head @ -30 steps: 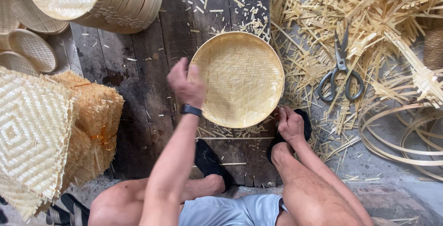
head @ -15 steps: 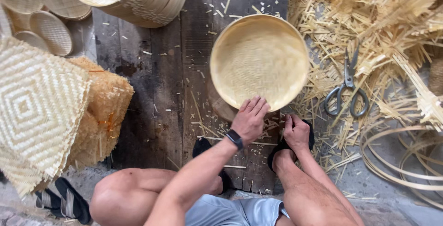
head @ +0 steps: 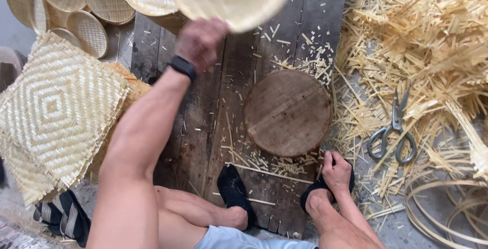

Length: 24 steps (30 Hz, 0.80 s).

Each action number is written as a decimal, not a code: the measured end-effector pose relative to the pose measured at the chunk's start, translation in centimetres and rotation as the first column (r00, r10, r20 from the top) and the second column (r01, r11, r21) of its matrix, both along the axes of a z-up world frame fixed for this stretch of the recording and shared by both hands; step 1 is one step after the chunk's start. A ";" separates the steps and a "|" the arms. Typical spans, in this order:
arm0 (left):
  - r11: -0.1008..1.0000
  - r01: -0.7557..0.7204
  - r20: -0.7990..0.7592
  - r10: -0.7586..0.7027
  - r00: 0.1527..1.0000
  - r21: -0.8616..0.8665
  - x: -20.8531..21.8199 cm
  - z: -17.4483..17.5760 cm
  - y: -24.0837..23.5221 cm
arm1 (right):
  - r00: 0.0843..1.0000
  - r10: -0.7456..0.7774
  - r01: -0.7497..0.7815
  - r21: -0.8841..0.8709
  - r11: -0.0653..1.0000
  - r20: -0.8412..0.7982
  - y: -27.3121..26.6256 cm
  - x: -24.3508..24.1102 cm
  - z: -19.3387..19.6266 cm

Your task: The person sits on the floor and repeatedly trims the edges of woven bamboo sheets using shears and a wooden template. They place a circular bamboo frame over the sheet, cut the excess material, and stack the finished pieces.

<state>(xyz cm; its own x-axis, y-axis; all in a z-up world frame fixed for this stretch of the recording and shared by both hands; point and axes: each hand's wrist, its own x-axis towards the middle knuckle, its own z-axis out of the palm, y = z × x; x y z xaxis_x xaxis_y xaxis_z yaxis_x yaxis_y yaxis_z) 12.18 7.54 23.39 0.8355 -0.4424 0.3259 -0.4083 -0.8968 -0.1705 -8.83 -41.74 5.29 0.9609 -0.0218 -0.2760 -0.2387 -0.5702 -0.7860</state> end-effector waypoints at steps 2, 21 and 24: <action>0.981 -0.165 0.062 0.172 0.983 -0.106 2.0 1.8 3.3 | 1.000 -0.004 0.004 0.011 1.000 -0.012 0.0 0.0 -0.2; 0.774 -0.621 -0.251 0.581 0.774 -0.123 3.0 1.4 7.2 | 0.999 -0.005 0.004 -0.018 1.000 -0.039 -0.2 0.0 -0.5; 0.780 -0.622 -0.247 0.592 0.767 -0.062 3.2 1.5 6.7 | 0.998 -0.009 0.007 -0.028 1.000 -0.057 -0.2 -0.2 -0.5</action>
<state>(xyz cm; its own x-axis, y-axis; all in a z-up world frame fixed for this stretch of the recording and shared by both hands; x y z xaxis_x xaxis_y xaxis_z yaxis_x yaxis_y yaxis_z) 15.36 14.26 24.89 0.9669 0.2154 0.1365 0.2185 -0.9758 -0.0081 -9.00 -41.90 4.79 0.9433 -0.0376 -0.3299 -0.2875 -0.5894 -0.7550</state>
